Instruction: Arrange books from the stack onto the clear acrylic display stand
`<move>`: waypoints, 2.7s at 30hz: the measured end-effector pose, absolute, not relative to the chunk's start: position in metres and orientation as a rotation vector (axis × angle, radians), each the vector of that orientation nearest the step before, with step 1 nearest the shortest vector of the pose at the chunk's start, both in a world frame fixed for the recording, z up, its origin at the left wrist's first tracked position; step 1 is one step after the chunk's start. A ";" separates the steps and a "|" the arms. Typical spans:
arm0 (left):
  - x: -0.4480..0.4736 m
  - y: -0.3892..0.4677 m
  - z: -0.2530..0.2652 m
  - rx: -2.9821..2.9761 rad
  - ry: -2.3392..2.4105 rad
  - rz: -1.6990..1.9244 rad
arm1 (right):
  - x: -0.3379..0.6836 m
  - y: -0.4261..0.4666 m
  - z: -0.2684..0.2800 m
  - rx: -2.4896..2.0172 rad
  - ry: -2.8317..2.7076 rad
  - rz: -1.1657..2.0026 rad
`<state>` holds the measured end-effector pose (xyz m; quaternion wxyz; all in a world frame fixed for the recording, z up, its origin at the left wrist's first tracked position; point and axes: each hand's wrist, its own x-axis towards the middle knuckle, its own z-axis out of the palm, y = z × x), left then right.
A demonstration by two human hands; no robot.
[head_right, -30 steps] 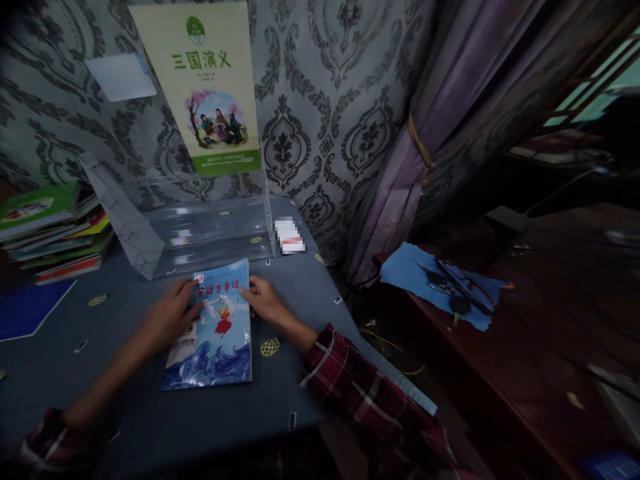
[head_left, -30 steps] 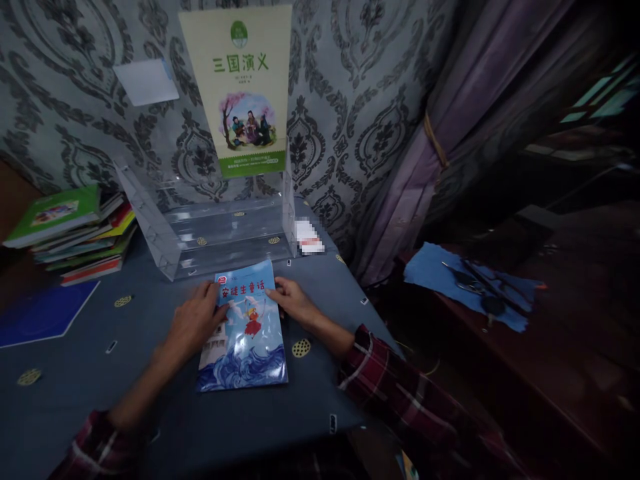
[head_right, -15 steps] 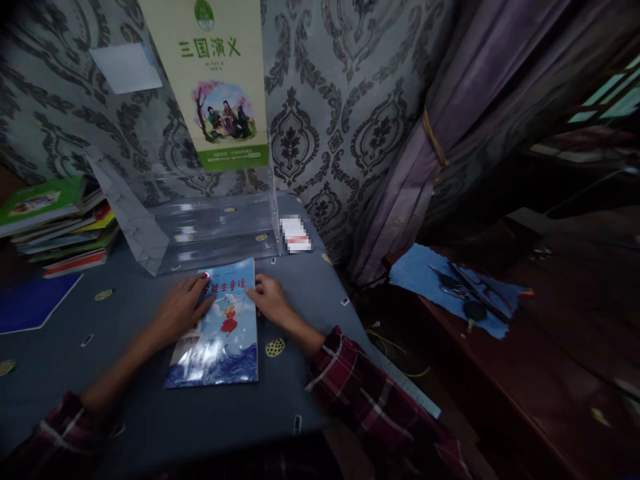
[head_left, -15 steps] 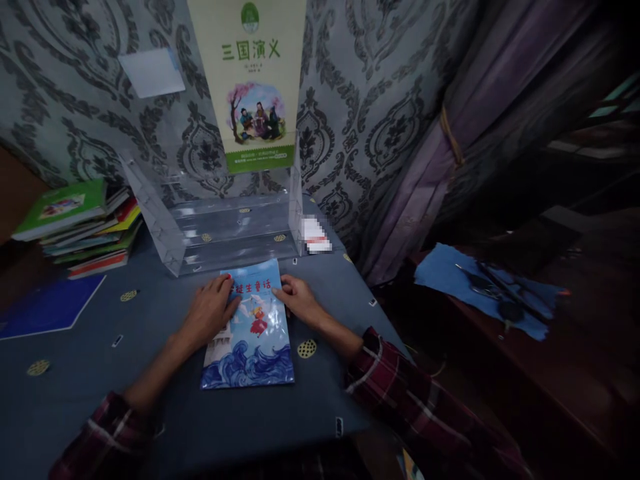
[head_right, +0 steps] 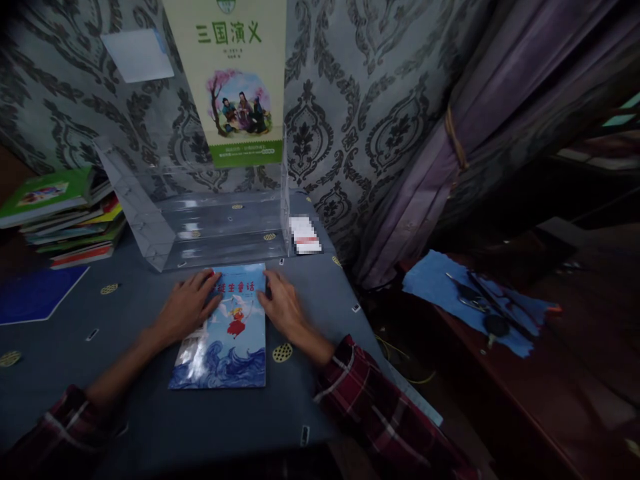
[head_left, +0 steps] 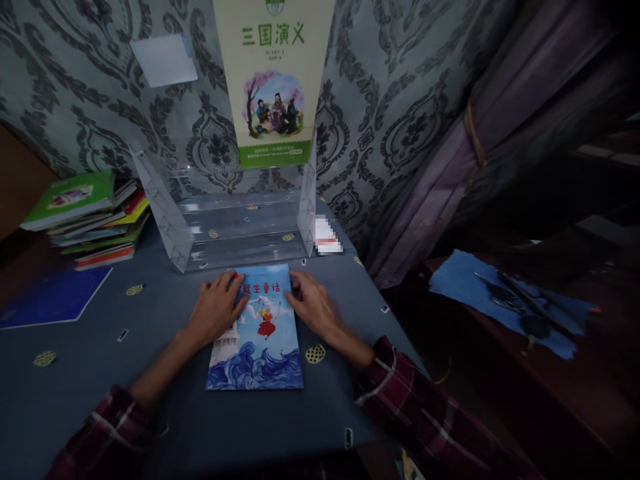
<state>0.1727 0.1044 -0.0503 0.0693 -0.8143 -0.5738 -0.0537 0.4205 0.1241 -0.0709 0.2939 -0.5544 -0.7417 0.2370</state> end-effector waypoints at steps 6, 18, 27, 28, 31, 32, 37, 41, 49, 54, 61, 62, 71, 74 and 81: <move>0.184 0.105 -0.047 -2.387 -1.727 -0.041 | 0.409 0.120 -0.057 -1.290 -2.294 0.210; 0.183 0.113 -0.087 -2.392 -1.616 -0.427 | 0.366 0.132 -0.080 -1.077 -2.552 0.268; 0.178 0.115 -0.088 -2.426 -1.638 -0.513 | 0.367 0.130 -0.073 -1.100 -2.545 0.319; 0.179 0.115 -0.085 -2.424 -1.649 -0.487 | 0.368 0.130 -0.072 -1.102 -2.546 0.331; 0.181 0.115 -0.076 -2.434 -1.681 -0.406 | 0.372 0.130 -0.070 -1.102 -2.540 0.353; 0.182 0.115 -0.074 -2.437 -1.688 -0.381 | 0.374 0.130 -0.070 -1.102 -2.530 0.355; 0.187 0.117 -0.065 -2.408 -1.686 -0.271 | 0.384 0.128 -0.072 -1.139 -2.473 0.344; 0.189 0.119 -0.061 -2.394 -1.677 -0.248 | 0.384 0.127 -0.073 -1.165 -2.454 0.361; 0.190 0.120 -0.065 -2.397 -1.657 -0.288 | 0.390 0.128 -0.072 -1.139 -2.438 0.407; 0.183 0.125 -0.073 -2.484 -1.641 -0.403 | 0.396 0.128 -0.072 -1.183 -2.401 0.409; 0.188 0.130 -0.060 -2.517 -1.630 -0.349 | 0.397 0.128 -0.076 -1.157 -2.386 0.387; 0.190 0.130 -0.058 -2.504 -1.639 -0.315 | 0.397 0.129 -0.076 -1.155 -2.390 0.393; 0.205 0.126 -0.043 -2.424 -1.626 -0.069 | 0.403 0.127 -0.072 -1.207 -2.420 0.351; 0.209 0.127 -0.042 -2.396 -1.657 -0.063 | 0.404 0.127 -0.073 -1.207 -2.419 0.340; 0.214 0.133 -0.053 -2.530 -1.604 -0.251 | 0.412 0.129 -0.074 -1.189 -2.426 0.331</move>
